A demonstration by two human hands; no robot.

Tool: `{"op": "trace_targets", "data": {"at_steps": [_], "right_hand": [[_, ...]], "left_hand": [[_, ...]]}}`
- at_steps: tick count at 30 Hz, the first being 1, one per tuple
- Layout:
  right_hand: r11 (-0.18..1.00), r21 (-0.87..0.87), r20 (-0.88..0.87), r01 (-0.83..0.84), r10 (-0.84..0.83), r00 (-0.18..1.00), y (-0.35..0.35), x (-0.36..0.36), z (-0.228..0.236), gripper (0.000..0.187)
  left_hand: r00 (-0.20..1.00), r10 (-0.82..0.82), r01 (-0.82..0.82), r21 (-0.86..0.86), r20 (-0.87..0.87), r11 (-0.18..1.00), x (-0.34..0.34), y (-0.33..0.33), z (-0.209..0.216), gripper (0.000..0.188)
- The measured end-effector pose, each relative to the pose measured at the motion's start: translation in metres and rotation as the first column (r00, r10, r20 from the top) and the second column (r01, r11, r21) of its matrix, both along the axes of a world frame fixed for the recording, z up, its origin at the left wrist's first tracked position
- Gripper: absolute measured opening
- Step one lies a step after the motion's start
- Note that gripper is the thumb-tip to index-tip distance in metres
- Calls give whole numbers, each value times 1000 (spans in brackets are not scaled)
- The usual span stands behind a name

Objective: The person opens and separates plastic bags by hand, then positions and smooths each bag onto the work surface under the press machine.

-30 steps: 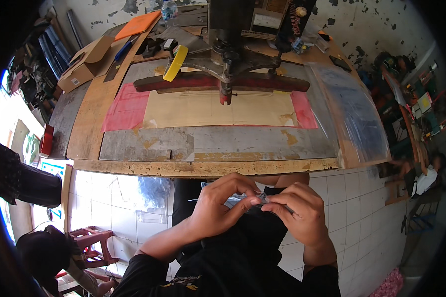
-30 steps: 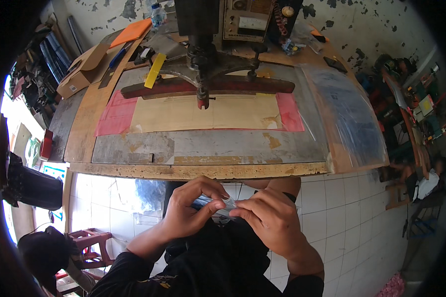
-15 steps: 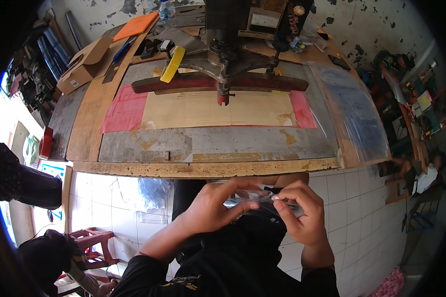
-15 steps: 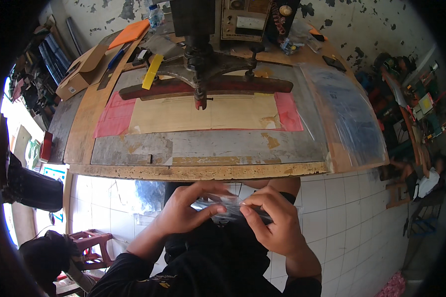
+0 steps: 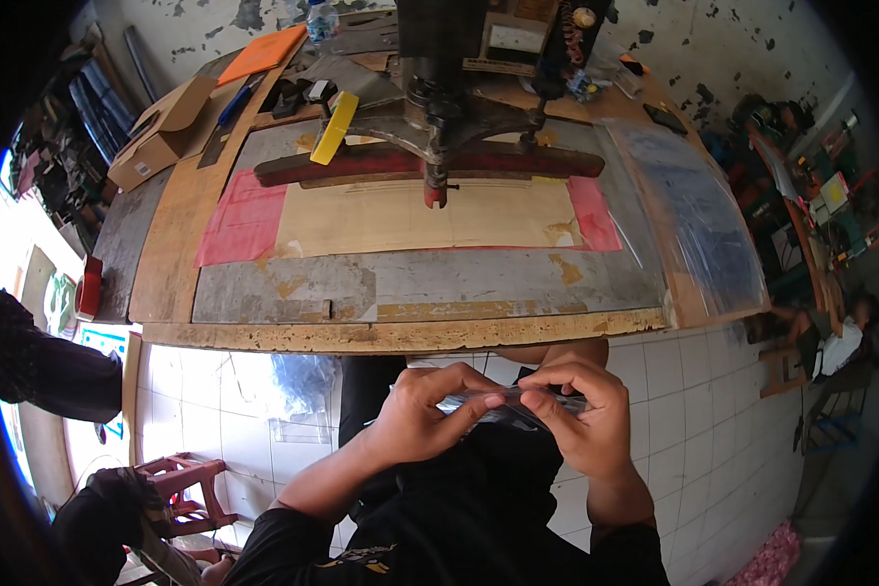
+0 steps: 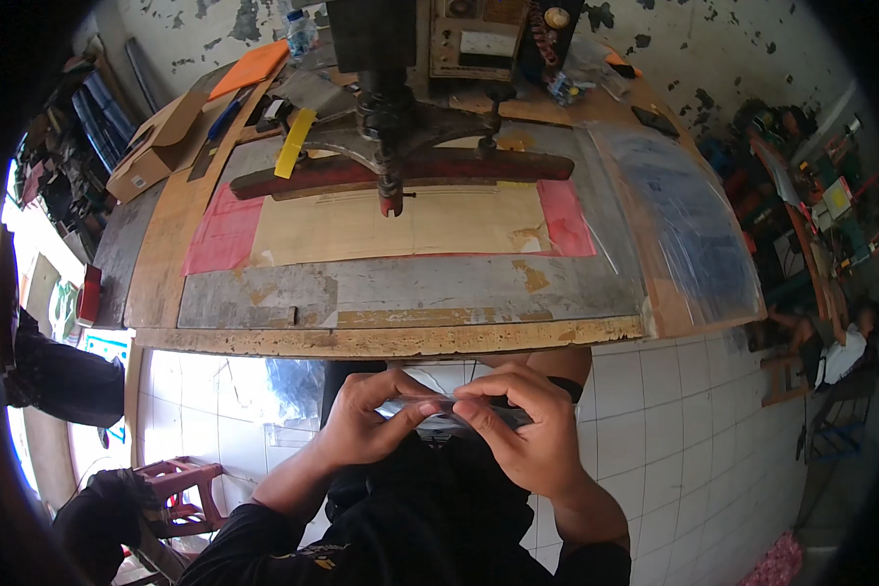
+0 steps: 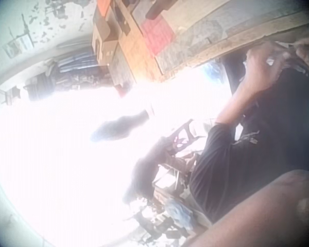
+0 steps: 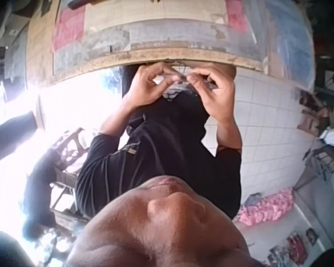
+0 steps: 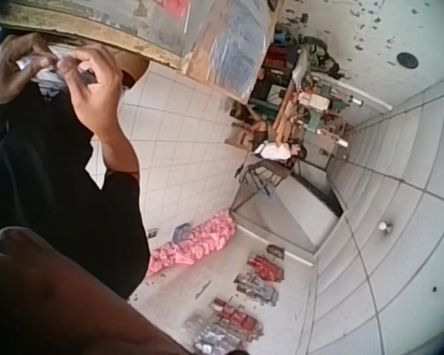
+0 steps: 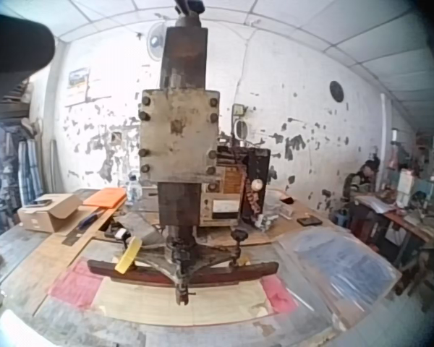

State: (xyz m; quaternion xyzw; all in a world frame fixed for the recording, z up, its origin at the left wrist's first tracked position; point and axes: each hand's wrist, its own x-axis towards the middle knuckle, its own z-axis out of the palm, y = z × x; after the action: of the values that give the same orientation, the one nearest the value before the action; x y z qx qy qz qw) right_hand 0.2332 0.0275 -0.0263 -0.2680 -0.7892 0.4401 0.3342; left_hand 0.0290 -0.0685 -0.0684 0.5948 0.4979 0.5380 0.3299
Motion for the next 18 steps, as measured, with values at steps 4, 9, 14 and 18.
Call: {"op": "trace_targets", "data": {"at_steps": [4,9,14,18], "right_hand": [[991,126,-3,-37,37,999,2,4,-2,19],[813,373,-327,447,-335,884,-8,59,-24,33],[929,310,-65,202,-191,979,-26,90,-66,20],[940,71,175,334,-342,923,-36,59,-93,24]], "left_hand": [[999,22,-21,18,-44,1000,-4,2,2,8],[903,180,-187,-22,391,982,-20,1,-14,10],[836,228,-283,35,500,959,-44,3,-10,15],[831,356,-383,-26,428,924,-48,8,-3,22]]}}
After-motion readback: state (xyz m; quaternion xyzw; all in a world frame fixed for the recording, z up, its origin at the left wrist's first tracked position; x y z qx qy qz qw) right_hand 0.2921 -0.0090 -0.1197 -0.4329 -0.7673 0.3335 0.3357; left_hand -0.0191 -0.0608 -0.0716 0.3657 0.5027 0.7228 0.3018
